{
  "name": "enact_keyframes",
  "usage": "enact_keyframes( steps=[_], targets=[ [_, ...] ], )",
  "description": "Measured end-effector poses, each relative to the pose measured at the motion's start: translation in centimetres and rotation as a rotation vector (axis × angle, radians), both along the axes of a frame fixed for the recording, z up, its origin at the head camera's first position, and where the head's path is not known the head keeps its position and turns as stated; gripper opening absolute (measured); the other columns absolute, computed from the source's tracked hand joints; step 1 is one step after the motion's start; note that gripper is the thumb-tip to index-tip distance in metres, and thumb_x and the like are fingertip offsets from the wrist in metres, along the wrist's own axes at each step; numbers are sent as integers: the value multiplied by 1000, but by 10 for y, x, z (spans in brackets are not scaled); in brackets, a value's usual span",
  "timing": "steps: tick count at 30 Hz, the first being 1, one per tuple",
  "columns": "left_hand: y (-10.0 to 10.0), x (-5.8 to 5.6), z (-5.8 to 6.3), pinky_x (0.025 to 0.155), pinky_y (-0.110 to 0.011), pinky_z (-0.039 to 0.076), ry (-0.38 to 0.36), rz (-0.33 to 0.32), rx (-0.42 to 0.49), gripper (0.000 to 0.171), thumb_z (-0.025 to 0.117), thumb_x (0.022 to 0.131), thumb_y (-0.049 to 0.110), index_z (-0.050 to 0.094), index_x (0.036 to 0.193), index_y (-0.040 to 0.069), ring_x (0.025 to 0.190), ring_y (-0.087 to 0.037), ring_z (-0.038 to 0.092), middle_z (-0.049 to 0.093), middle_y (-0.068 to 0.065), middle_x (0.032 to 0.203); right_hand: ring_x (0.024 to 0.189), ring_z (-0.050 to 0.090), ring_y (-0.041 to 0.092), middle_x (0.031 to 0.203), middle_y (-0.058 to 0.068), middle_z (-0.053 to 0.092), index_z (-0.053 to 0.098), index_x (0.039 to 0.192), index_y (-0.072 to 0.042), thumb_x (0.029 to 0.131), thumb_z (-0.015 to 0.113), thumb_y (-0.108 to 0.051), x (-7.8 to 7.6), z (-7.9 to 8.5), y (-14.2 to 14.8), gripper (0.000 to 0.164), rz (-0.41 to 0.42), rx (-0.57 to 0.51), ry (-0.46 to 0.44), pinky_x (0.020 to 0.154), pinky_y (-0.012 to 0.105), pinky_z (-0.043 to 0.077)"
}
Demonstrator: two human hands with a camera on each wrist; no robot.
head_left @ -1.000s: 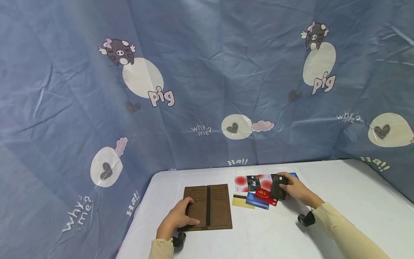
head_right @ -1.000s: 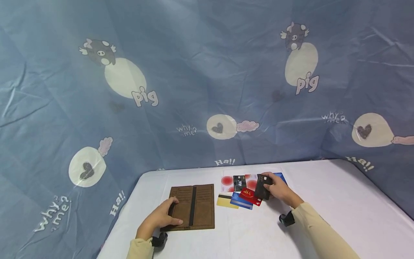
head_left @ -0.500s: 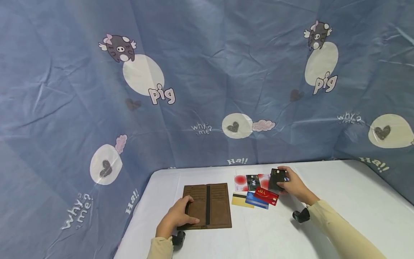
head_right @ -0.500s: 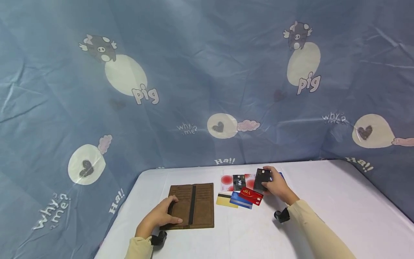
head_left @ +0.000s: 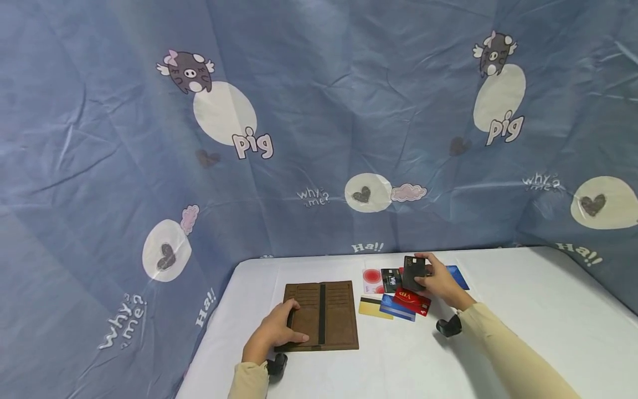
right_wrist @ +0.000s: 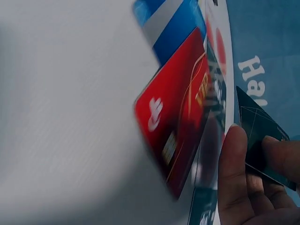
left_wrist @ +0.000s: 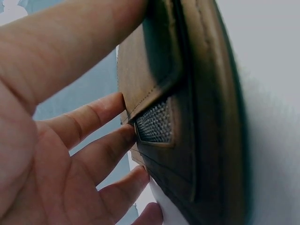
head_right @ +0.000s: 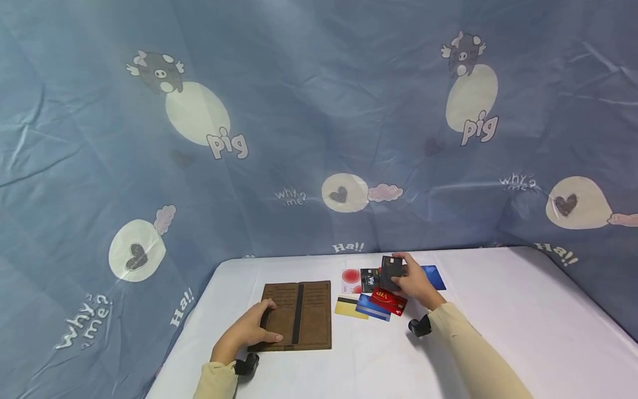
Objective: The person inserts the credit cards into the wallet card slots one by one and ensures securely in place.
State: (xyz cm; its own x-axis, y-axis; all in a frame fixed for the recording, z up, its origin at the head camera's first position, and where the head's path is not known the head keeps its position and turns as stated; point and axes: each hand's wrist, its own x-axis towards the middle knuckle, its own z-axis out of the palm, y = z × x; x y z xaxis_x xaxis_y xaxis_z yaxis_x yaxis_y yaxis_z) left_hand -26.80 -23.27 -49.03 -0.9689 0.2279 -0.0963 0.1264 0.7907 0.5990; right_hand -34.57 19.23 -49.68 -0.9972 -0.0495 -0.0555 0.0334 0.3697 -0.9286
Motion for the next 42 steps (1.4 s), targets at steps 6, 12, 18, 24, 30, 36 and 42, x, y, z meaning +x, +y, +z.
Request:
enact_keyframes(
  steps=[6,12,18,24,30,36,42],
  targets=[
    [-2,0,-2,97,-64,45,-9,-4,-15,71,92,67,28,54,125,12,122,-44,54,56,-21,132,104,61,41,133,37,49,29,151,-10,90,57,11,-2,-2,-15,70,-20,-27,28,67,43,62],
    [-4,-1,0,96,-64,46,-9,3,-23,72,93,66,28,54,125,12,119,-43,55,57,-20,130,96,64,35,129,34,52,30,150,-11,91,55,12,-6,-2,-27,69,-22,-74,31,66,43,62],
    [-3,2,-4,97,-64,45,-16,1,-16,71,92,67,27,54,125,12,121,-44,54,56,-21,131,98,63,38,125,33,53,31,149,-12,91,56,12,-7,-2,-34,68,-15,-41,46,63,40,62],
    [-1,6,-11,95,-65,46,-43,2,-4,71,93,66,29,54,124,13,122,-46,53,55,-21,133,98,64,36,124,31,55,33,148,-14,91,55,12,-2,-1,-40,67,-38,7,41,61,40,61],
    [0,3,-5,97,-64,45,-17,26,3,71,93,65,25,54,124,12,122,-45,53,55,-21,133,94,64,35,122,31,54,33,148,-12,91,55,12,-12,8,-48,65,0,2,58,61,42,61],
    [1,0,-1,98,-64,45,-19,26,-11,72,93,66,26,54,124,12,123,-45,53,55,-21,133,97,65,37,123,33,54,33,147,-9,89,54,16,-18,10,-58,66,23,-35,68,63,43,62],
    [0,-1,1,96,-64,46,-15,26,-12,72,93,65,25,55,124,10,121,-45,54,57,-22,131,90,68,34,113,31,58,37,146,-10,87,56,16,-22,8,-75,67,44,2,101,58,40,61]
  ],
)
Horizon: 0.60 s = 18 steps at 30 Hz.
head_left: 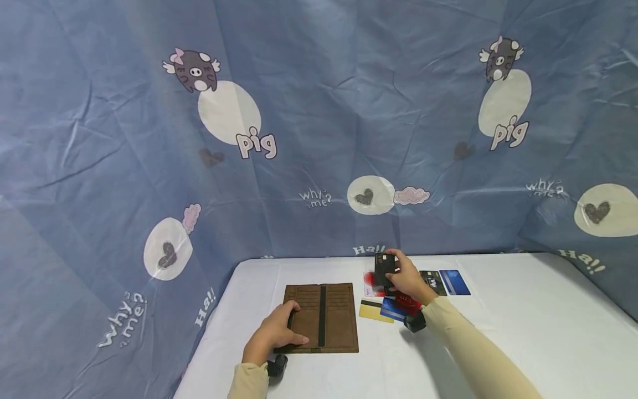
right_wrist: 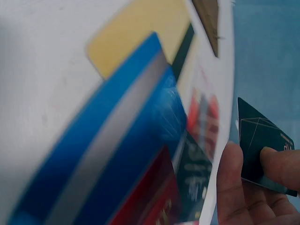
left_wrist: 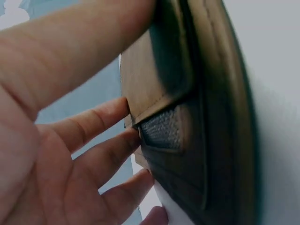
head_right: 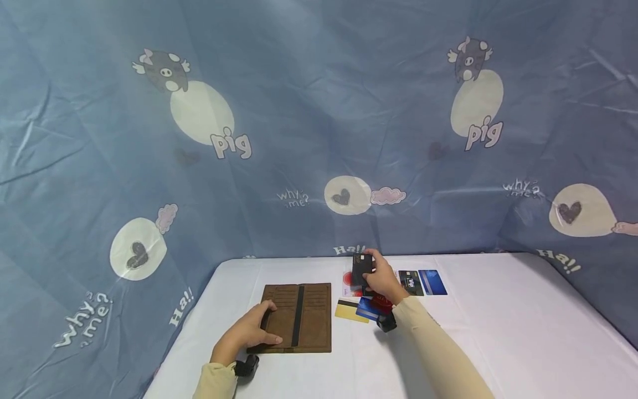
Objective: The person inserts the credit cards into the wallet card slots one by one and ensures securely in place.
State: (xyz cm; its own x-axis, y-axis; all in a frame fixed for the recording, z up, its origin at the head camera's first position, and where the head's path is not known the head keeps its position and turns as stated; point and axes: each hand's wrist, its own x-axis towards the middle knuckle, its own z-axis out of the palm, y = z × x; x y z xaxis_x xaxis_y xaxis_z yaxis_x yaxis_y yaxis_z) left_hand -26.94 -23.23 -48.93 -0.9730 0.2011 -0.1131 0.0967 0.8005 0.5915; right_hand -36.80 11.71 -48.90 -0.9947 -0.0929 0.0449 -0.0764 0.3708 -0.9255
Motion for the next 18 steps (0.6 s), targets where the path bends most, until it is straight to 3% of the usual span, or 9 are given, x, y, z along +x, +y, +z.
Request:
enact_keyframes(
  steps=[9,15,18],
  targets=[
    [-3,0,-2,96,-64,46,-4,-39,8,72,92,67,29,54,126,10,122,-45,54,56,-21,132,85,65,26,104,25,63,42,144,-4,82,61,16,-1,-2,-30,68,4,84,108,58,31,52],
    [-2,2,-3,96,-64,46,-14,-40,3,72,92,67,30,54,126,11,122,-45,53,55,-20,132,84,66,25,100,24,66,44,143,-3,80,63,17,-5,-4,-44,69,3,92,120,66,31,53],
    [-1,1,0,96,-63,46,-4,-32,0,72,92,67,30,54,126,11,121,-44,54,55,-20,132,80,65,23,98,24,66,43,142,-3,81,62,17,-10,-3,-52,68,0,71,118,62,31,53]
  ],
)
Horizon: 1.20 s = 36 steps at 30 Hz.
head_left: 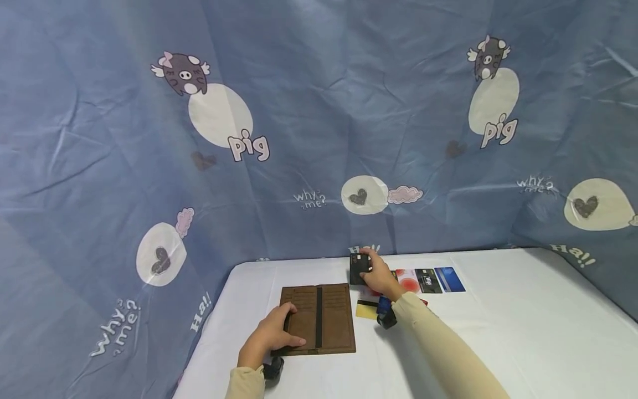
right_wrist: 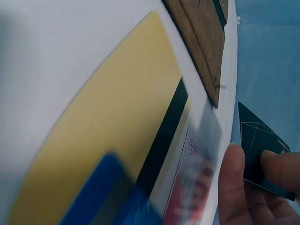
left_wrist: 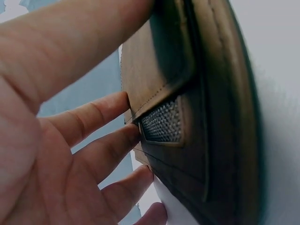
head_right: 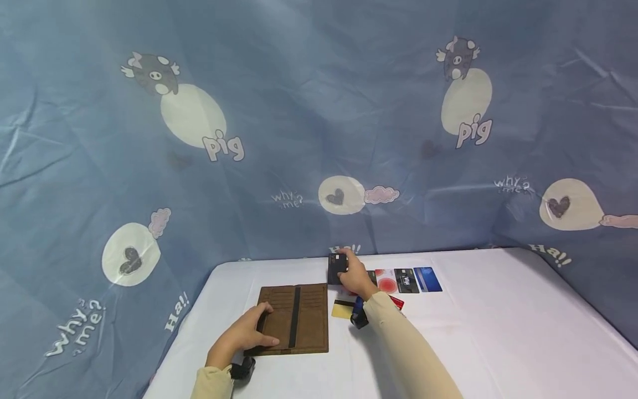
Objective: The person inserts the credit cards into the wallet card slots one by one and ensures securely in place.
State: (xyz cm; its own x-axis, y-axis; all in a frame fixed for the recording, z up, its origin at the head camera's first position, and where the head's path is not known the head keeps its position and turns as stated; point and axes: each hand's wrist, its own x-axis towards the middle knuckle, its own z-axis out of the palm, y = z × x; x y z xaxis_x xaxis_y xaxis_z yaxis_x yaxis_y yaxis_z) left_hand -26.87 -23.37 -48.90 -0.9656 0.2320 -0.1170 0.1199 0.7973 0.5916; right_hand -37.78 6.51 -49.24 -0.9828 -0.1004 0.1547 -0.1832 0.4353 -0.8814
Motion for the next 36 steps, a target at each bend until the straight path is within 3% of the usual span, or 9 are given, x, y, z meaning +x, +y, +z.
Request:
enact_keyframes(
  steps=[6,14,22,30,36],
  targets=[
    [2,-2,0,96,-62,46,9,-7,-5,71,92,67,29,54,125,11,120,-42,55,56,-20,132,65,61,22,100,24,63,40,146,-7,86,61,14,0,-3,-16,67,34,-56,-71,45,29,50],
    [4,-4,0,95,-61,46,22,-19,5,71,92,68,29,54,125,10,117,-40,56,57,-19,130,75,68,30,100,25,60,42,144,-5,82,58,19,1,-7,-42,69,97,-159,-83,50,39,59],
    [2,-2,1,96,-64,46,3,4,-12,71,92,67,30,55,124,12,121,-43,54,56,-19,132,77,68,28,102,26,60,40,144,-4,83,58,20,2,-4,-67,68,142,-160,-86,53,40,60],
    [2,-2,2,98,-62,45,-10,39,-14,81,93,66,30,50,130,9,122,-44,53,54,-22,133,73,67,30,103,29,60,42,142,-4,82,48,20,5,-5,-85,66,198,-199,-88,50,40,59],
    [3,-2,0,99,-61,45,0,35,-15,84,93,66,30,48,133,6,120,-44,54,55,-23,132,68,64,24,102,26,62,43,142,-4,82,47,19,10,-7,-92,64,230,-139,-92,46,35,57]
  ],
)
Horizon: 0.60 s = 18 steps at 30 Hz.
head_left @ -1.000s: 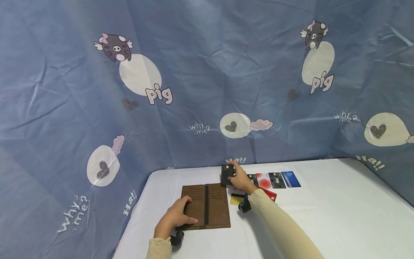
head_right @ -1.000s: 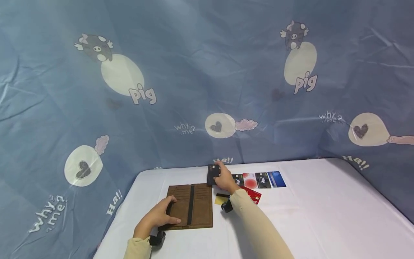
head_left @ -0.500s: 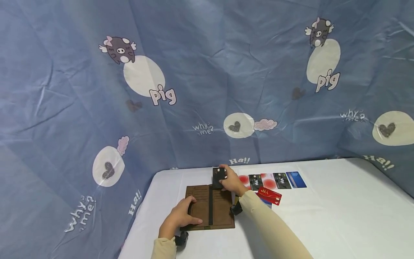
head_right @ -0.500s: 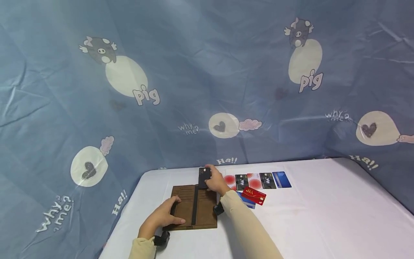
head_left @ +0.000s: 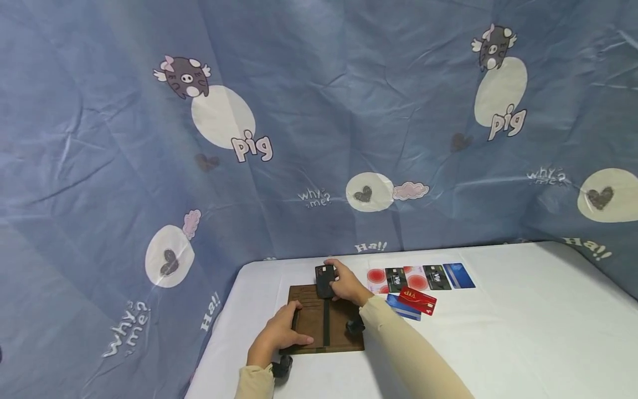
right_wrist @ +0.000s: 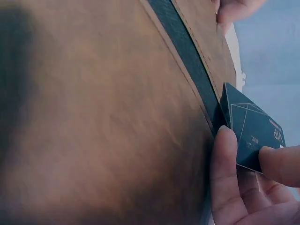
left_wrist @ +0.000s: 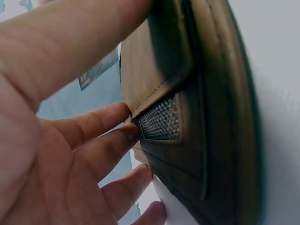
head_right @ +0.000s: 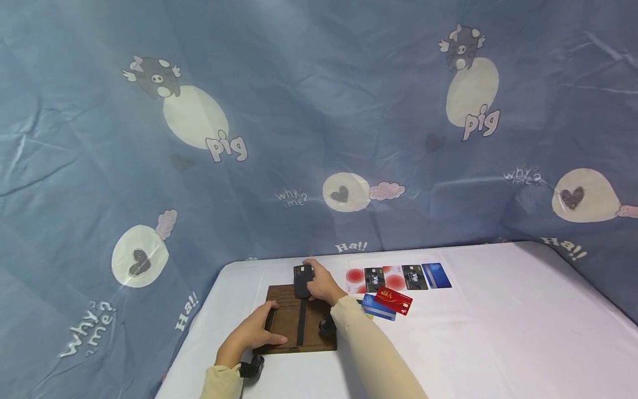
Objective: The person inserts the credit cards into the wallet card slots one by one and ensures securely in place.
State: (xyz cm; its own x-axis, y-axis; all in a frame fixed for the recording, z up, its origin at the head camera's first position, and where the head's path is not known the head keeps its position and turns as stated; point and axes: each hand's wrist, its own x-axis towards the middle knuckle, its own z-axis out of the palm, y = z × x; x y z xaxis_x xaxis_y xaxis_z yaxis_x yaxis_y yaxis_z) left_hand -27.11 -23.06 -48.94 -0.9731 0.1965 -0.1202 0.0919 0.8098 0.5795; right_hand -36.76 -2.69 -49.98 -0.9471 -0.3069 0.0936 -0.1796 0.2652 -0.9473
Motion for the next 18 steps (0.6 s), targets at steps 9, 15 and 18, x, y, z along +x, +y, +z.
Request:
enact_keyframes(
  steps=[9,15,18],
  targets=[
    [-4,2,0,99,-62,44,-9,12,-2,85,93,65,29,49,134,6,122,-43,53,54,-23,134,70,63,20,105,22,64,43,144,-7,85,48,16,4,-2,-17,63,59,65,1,48,33,57],
    [-3,1,0,99,-61,45,-2,-7,-4,84,93,66,31,49,133,6,122,-43,54,55,-22,133,71,63,21,103,21,62,45,143,-11,87,49,16,2,2,-18,62,25,67,40,48,33,57],
    [-2,0,0,98,-62,45,4,-14,-7,82,93,66,31,50,132,6,121,-43,54,55,-22,132,70,63,20,103,21,62,47,142,-14,87,49,17,0,4,-16,63,9,65,56,49,34,58]
  ],
)
